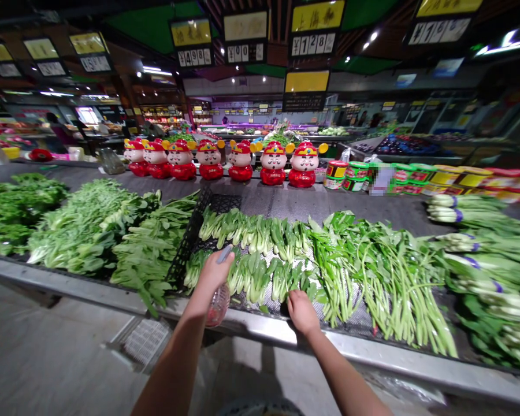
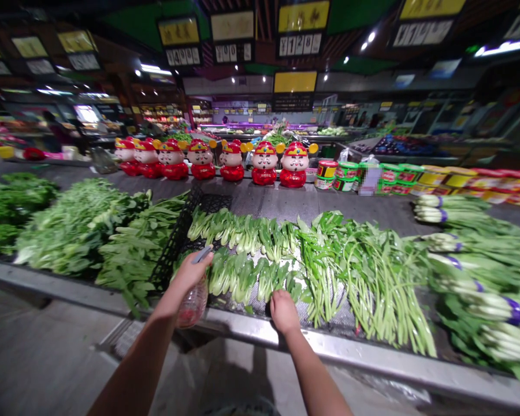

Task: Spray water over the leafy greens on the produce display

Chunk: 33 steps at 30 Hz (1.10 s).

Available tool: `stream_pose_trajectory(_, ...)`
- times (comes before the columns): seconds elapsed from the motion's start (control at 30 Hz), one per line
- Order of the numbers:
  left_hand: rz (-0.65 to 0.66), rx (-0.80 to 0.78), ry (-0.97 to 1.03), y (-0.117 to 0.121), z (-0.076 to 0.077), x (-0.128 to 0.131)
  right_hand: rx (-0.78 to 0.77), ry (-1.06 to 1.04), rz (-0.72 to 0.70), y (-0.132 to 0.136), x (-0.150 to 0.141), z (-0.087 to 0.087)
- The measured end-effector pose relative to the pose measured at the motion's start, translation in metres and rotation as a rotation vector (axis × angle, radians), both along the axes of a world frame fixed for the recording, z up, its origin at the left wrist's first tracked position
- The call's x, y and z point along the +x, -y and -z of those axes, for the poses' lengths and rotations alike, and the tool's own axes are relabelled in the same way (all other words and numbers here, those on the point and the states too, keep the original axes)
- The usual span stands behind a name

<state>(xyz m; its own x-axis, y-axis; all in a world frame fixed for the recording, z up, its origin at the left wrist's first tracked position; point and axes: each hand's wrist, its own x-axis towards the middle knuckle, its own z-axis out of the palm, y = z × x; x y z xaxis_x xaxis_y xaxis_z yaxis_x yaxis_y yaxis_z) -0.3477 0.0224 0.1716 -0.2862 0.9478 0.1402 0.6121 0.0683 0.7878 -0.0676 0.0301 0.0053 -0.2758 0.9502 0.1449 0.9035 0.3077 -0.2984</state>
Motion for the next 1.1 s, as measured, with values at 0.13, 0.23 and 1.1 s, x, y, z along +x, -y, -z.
stream_pose_trajectory(0.13,-0.019,0.008,-0.018,0.002,0.009,-0.002,0.004,-0.004,-0.008,0.000,0.000,0.000)
stream_pose_trajectory(0.23,-0.024,0.009,0.008,0.005,0.013,-0.001,0.005,-0.002,-0.008,0.001,0.000,0.000)
stream_pose_trajectory(1.1,0.128,-0.159,0.250,0.064,0.062,0.018,-0.052,0.048,0.018,0.005,-0.001,-0.004)
